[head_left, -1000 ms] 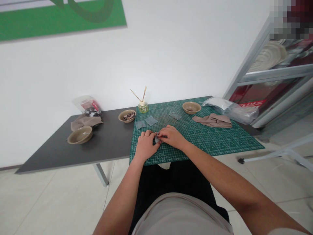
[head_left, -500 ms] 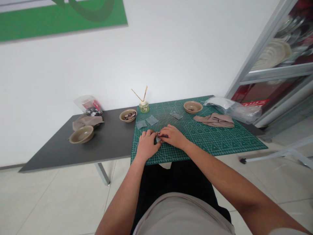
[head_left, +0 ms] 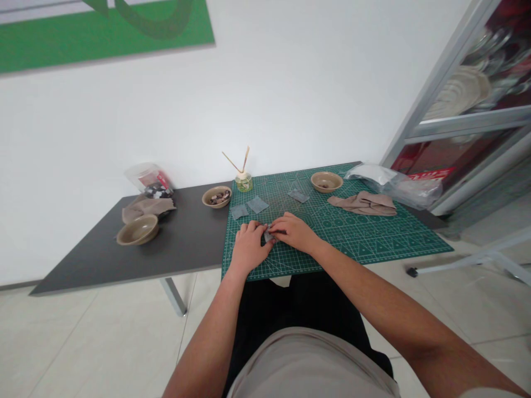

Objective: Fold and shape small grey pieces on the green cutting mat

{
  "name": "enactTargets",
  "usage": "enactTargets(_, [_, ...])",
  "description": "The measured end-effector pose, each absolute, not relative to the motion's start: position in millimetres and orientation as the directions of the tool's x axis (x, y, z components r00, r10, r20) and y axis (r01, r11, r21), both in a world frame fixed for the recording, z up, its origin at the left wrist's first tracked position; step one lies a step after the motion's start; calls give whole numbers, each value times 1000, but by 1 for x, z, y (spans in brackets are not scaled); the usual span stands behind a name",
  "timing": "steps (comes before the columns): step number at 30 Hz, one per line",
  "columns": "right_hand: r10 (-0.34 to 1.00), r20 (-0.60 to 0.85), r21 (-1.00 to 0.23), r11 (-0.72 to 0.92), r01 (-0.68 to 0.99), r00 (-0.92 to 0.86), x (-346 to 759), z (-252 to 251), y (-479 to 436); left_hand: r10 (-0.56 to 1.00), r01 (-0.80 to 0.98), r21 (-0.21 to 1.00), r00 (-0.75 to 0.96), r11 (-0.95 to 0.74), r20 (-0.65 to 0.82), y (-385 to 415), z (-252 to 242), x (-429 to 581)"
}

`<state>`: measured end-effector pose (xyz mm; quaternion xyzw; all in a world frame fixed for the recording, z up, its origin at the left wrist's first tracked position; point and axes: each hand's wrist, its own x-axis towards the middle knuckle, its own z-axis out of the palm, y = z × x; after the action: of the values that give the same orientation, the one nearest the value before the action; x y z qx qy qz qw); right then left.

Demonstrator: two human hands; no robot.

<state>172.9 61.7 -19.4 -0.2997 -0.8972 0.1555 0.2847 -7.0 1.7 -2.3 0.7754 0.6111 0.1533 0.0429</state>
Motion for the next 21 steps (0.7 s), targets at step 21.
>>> enactTargets(21, [727, 406, -456, 686, 567, -554, 171, -18, 57, 965, 937, 252, 209, -244, 158, 2, -2, -7])
